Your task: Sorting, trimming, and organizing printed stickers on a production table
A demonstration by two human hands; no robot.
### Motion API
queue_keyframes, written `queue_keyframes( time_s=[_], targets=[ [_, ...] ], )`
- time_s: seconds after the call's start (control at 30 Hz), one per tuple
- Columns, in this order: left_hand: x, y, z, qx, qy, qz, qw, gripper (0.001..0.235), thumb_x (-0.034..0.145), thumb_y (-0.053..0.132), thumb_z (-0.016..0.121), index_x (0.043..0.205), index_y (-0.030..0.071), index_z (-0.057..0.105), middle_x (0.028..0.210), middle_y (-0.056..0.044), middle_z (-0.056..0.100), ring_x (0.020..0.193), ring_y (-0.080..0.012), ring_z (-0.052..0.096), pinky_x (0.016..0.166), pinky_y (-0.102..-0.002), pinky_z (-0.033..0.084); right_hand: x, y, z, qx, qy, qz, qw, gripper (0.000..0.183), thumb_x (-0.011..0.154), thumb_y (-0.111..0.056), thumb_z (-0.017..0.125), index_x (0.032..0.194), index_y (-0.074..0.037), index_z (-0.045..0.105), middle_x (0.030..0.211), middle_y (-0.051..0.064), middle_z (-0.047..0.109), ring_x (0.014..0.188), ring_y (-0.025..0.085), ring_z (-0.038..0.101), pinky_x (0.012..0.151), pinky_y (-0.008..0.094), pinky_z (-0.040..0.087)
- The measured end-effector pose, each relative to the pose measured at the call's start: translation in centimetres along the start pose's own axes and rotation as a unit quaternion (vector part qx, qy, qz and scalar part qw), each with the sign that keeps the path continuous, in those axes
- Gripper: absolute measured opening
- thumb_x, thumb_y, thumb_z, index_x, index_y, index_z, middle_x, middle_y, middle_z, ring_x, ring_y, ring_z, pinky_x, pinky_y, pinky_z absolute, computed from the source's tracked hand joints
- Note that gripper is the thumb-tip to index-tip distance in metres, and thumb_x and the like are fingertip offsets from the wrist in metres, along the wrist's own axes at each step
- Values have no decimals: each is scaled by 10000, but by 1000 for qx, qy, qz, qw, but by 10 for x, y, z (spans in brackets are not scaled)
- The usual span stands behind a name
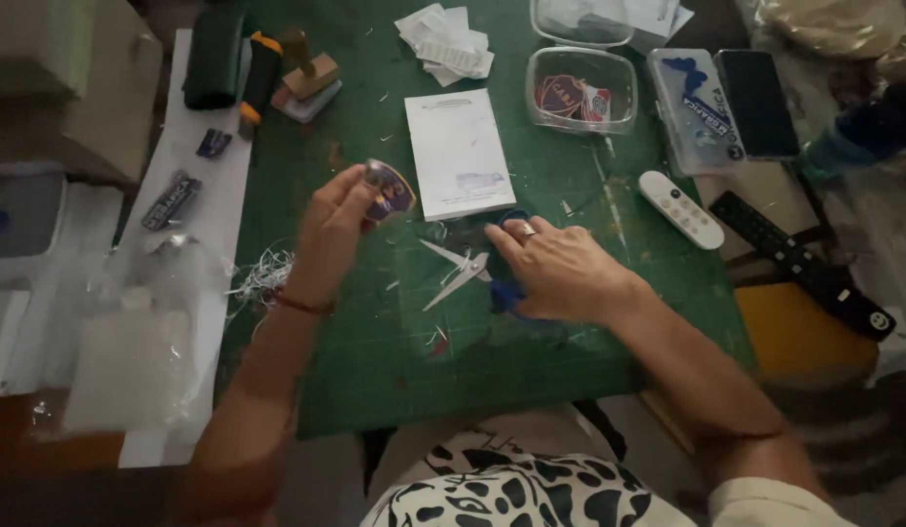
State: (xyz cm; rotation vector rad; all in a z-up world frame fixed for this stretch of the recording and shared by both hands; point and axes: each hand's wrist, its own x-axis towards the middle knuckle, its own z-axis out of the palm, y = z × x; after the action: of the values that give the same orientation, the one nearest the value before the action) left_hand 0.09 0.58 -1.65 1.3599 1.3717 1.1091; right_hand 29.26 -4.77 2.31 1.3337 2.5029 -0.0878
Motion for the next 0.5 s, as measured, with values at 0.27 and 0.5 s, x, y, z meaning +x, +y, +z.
queue_keyframes(
  time_s=[0.27, 0.5],
  targets=[
    [-11, -1, 20, -70, -94, 156, 981, 153, 1039, 72, 679, 1157, 43, 771, 949, -159, 743, 834, -239, 715, 755, -384, 615, 4, 0, -30, 97, 63, 16, 993, 580, 1008, -462, 672, 1497, -187, 522, 1168, 166, 735, 826, 338, 772, 667, 479, 635],
    [-20, -9, 46, -182, -115, 176, 961, 133, 1039, 105, 713, 1135, 13, 708, 1257, -177, 738, 1158, -224, 724, 863, -380, 624, 51, 9, 15, 499, 268, -80, 820, 250, 977, -312, 817, 1201, -204, 795, 887, 2, 796, 836, 141, 778, 637, 309, 626]
  ],
)
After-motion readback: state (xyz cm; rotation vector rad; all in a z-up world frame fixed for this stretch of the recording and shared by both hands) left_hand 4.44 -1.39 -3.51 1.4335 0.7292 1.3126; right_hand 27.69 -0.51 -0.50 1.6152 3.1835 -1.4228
